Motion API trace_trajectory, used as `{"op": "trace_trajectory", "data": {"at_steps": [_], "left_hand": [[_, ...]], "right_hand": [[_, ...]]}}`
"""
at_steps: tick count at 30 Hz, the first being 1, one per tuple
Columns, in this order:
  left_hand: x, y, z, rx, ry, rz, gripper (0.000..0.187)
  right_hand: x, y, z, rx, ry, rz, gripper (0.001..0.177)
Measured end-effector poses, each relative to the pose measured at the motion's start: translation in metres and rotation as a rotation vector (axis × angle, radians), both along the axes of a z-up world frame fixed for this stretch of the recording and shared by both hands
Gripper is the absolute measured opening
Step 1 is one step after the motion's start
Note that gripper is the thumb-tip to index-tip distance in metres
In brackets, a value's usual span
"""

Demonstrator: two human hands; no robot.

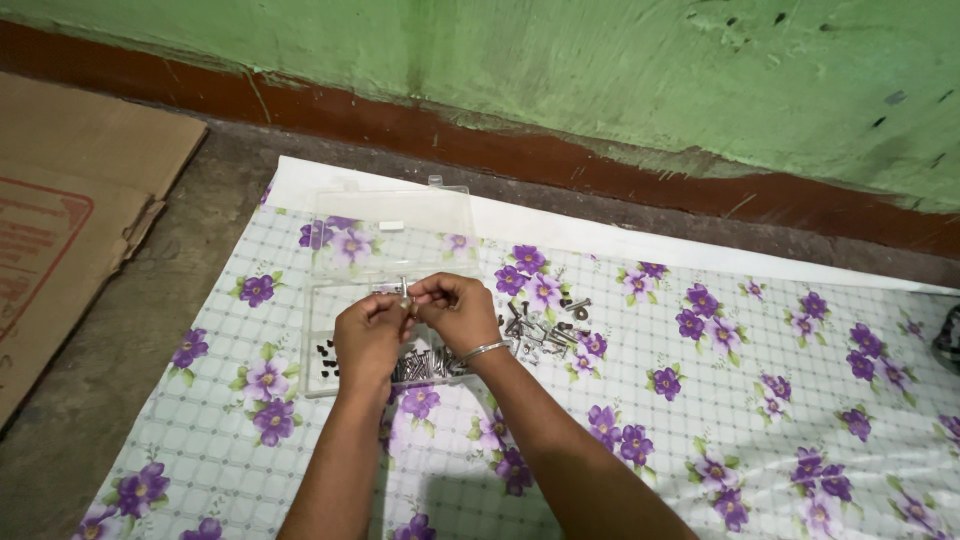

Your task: The person sits on a floral-patterned sheet on the floor and assembles small metal hardware components. They pick up screws and nuts from a plastic organizer and the sheet, then thread the nuts onto the screws by hand.

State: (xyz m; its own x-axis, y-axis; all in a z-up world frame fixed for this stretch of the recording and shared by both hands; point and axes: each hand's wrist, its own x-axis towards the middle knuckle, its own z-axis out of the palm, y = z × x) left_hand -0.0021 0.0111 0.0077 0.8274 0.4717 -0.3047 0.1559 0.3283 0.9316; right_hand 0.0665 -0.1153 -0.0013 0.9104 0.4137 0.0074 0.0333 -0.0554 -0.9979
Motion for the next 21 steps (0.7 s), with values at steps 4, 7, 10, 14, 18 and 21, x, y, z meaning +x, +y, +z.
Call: {"op": "trace_trajectory", "data": {"at_steps": [4, 7, 10, 14, 18, 21], "left_hand": [[-0.006, -0.002, 0.009, 0.270, 0.030, -0.020, 0.010], [-0.005, -0.002, 0.011, 0.561, 0.057, 0.021, 0.010], [-0.003, 0.000, 0.008, 0.555, -0.039, 0.054, 0.011], [-0.001, 0.004, 0.005, 0.377, -0.126, 0.096, 0.019], [-0.003, 0.004, 0.007, 0.284, -0.145, 0.088, 0.025], [-0.002, 0.004, 0.011, 0.168, -0.195, 0.084, 0.024]], "right_hand": [[-0.006, 0.001, 0.015, -0.140, -0.142, -0.095, 0.034], [-0.008, 0.000, 0.020, -0.104, -0.155, -0.089, 0.032], [-0.005, -0.001, 0.016, -0.072, -0.095, -0.086, 0.022], [0.000, -0.002, 0.007, 0.013, 0.056, -0.054, 0.018], [0.001, 0.000, 0.003, 0.030, 0.159, -0.062, 0.017], [0.002, 0.002, 0.003, 0.075, 0.236, -0.059, 0.016]]}}
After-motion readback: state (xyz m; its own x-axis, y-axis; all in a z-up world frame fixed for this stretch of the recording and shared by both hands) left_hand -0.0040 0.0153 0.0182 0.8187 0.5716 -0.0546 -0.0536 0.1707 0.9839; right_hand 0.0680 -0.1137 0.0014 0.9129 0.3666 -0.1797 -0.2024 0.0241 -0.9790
